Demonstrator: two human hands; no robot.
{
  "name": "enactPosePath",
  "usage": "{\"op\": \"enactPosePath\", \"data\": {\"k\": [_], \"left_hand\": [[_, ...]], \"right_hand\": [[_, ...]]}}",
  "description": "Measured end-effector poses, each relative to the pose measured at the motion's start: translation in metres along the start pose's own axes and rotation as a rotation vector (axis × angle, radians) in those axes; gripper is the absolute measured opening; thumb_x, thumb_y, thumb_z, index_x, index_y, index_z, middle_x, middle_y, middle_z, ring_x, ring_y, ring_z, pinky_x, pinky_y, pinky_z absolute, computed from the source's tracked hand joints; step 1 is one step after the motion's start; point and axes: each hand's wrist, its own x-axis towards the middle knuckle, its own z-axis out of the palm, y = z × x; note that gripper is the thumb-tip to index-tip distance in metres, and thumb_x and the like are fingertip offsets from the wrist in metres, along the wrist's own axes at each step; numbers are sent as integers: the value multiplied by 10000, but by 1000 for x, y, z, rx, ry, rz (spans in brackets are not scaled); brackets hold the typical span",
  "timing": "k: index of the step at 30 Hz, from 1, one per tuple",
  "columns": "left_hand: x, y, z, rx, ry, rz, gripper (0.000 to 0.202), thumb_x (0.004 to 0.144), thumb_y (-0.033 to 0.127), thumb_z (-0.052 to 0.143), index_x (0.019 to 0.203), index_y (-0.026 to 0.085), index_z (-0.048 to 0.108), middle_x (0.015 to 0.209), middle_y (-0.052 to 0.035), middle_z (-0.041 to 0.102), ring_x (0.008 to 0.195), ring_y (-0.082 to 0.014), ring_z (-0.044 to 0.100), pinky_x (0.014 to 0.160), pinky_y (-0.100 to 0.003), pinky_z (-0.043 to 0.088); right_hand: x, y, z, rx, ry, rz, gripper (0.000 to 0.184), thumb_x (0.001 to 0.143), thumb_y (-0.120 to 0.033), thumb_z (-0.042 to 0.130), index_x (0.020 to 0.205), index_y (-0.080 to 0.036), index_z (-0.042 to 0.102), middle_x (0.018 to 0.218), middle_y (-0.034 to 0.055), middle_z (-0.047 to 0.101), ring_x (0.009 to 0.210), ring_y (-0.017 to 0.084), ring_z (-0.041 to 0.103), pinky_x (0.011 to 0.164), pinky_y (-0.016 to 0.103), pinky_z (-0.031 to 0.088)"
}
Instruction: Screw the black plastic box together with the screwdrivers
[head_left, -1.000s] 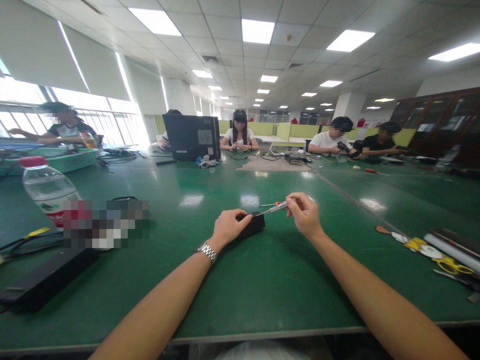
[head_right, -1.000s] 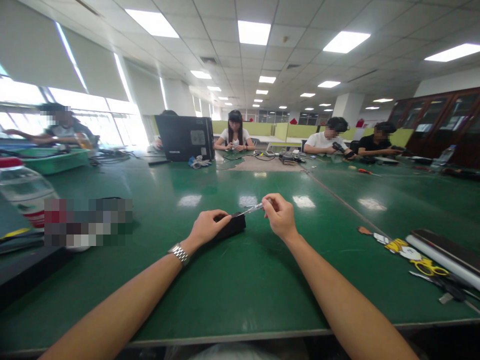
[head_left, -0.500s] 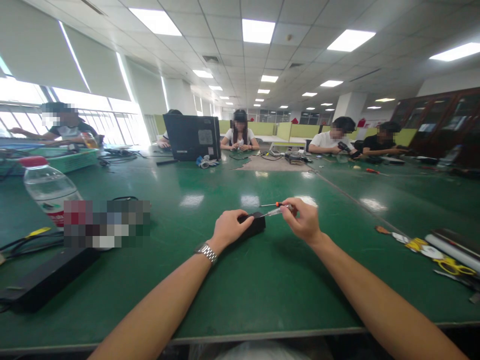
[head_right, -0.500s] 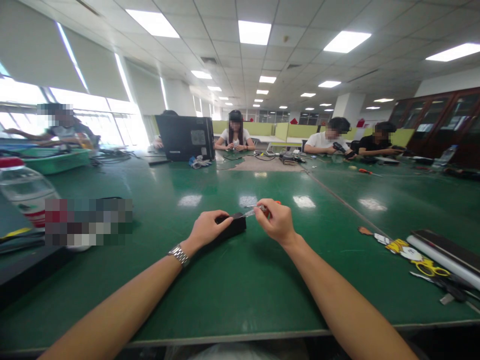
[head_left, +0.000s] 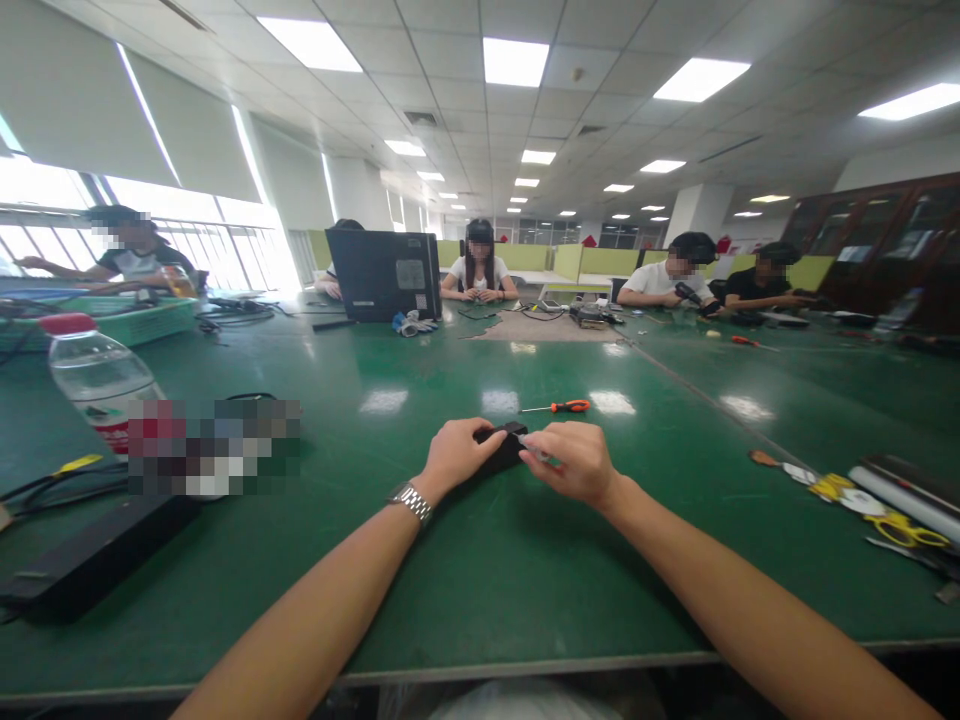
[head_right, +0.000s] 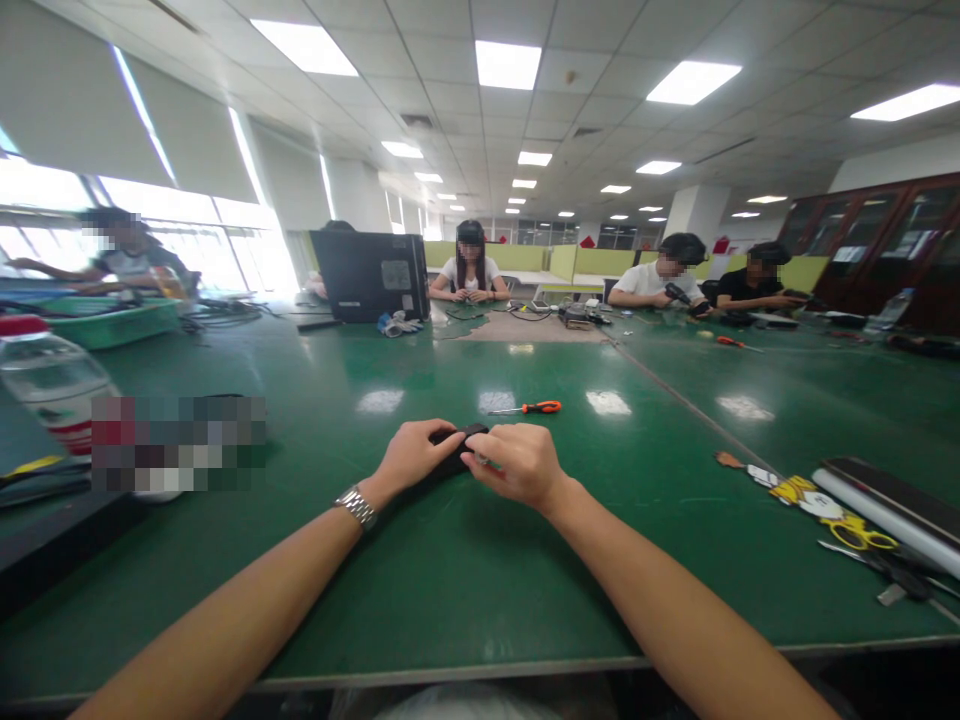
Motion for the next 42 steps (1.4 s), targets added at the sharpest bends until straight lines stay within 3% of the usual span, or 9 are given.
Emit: {"op": "enactPosePath", "data": {"k": [4, 7, 12, 15, 19, 23, 32, 42], "left_hand": [[-2, 1, 1, -24, -25, 38, 326, 834, 485, 566, 928, 216, 723, 910, -40, 736, 828, -218, 668, 707, -264, 495], [-4, 2, 3, -55, -33, 80, 346, 790, 508, 621, 965, 224, 713, 959, -31, 729, 865, -220, 661, 761, -274, 496], [-4, 0, 6, -146, -65, 76, 384, 769, 527, 647, 988, 218, 710, 972, -40, 725, 864, -222, 659, 799, -289, 498], [-3, -1, 5, -161, -79, 77, 409, 752, 534, 663, 1006, 216, 703, 1002, -44, 718, 893, -230, 653, 803, -294, 499], [-4, -1, 5, -163, -76, 75, 376, 784, 514, 633, 1000, 214, 701, 1000, -42, 717, 894, -225, 651, 793, -292, 497], [-4, 0, 5, -162, -70, 83, 365, 794, 499, 619, 1000, 209, 701, 998, -45, 716, 888, -224, 650, 791, -293, 497], [-3, 0, -1, -210, -116, 146, 288, 741, 390, 676, 946, 192, 710, 944, -35, 723, 862, -216, 659, 793, -282, 497], [-3, 0, -1, -230, -132, 149, 279, 733, 364, 688, 946, 185, 707, 945, -35, 723, 861, -214, 660, 791, -289, 496]], "right_hand": [[-6, -2, 11, -99, -114, -30, 115, 846, -287, 576, 814, -200, 643, 616, 4, 604, 543, 118, 542, 527, 255, 372], [-11, 6, 13, -76, -107, 107, 128, 857, -279, 557, 835, -191, 647, 613, -3, 600, 520, 105, 526, 521, 238, 376], [-12, 24, -3, 70, 165, 490, 110, 843, -266, 567, 851, -181, 636, 650, -1, 629, 500, 101, 534, 533, 234, 427], [-12, 32, -8, 187, 310, 691, 134, 844, -300, 563, 810, -181, 613, 552, -30, 560, 447, 108, 525, 470, 236, 414], [-13, 46, -10, 332, 455, 850, 179, 844, -354, 551, 800, -183, 582, 453, -73, 462, 373, 105, 467, 403, 229, 374], [-13, 55, -15, 383, 525, 889, 187, 838, -359, 540, 795, -182, 581, 435, -70, 470, 367, 108, 448, 397, 234, 364], [-24, 64, -13, 386, 385, 933, 180, 845, -284, 451, 793, -185, 592, 399, -77, 416, 339, 107, 402, 358, 226, 297], [-30, 66, -9, 318, 321, 929, 182, 836, -283, 452, 777, -187, 595, 433, -68, 443, 384, 114, 427, 400, 232, 331]]}}
